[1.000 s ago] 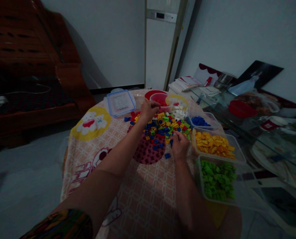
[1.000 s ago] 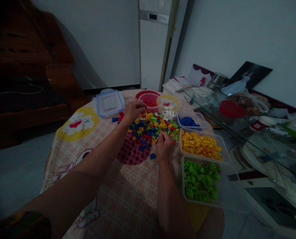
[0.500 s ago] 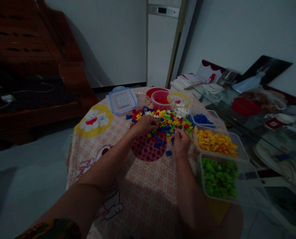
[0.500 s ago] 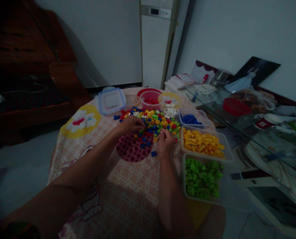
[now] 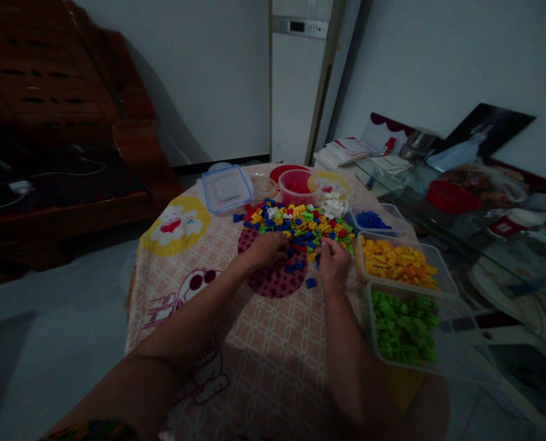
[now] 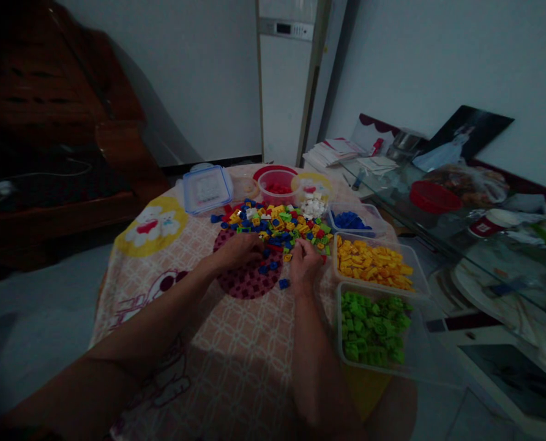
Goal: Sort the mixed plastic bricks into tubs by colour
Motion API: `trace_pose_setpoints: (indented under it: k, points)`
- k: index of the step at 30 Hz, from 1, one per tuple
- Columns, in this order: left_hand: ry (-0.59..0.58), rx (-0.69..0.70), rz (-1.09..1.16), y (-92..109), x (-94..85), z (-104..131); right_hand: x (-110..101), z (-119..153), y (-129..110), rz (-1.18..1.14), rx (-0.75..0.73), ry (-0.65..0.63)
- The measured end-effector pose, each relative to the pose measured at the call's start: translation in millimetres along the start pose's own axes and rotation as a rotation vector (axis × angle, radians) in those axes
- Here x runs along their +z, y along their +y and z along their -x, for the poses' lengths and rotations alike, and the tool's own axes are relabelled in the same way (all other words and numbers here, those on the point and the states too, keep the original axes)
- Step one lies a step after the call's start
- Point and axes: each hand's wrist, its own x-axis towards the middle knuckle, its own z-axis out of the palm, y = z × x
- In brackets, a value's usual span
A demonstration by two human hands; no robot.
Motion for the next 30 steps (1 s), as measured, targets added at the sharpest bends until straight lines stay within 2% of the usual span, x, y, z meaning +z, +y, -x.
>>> trace_pose_setpoints:
  k: [2, 4, 8, 12, 17, 25, 30]
  points:
    - [0.082, 0.01, 0.157, 0, 0.0, -5, 1, 0, 0, -0.013, -0.016, -0.004]
    - [0.131, 0.014, 0.415, 3, 2.0, -12, 2, 1, 0, -0.027, -0.037, -0.011]
    - [0.055, -0.013, 1.0, 15, 13.0, -28, 1, 2, -3, -0.036, -0.077, -0.035]
    - [0.044, -0.051, 1.328, 25, 26.4, -36, -2, 2, -8, -0.023, -0.099, -0.048]
    - [0.091, -0.094, 1.436, 20, 33.6, -32, -2, 3, -11, -0.041, -0.075, -0.066]
    - [0.083, -0.107, 1.42, 14, 33.8, -26, -1, 4, -12, -0.046, -0.102, -0.089]
    - [0.077, -0.096, 1.429, 15, 35.0, -27, -2, 6, -16, -0.063, -0.083, -0.178]
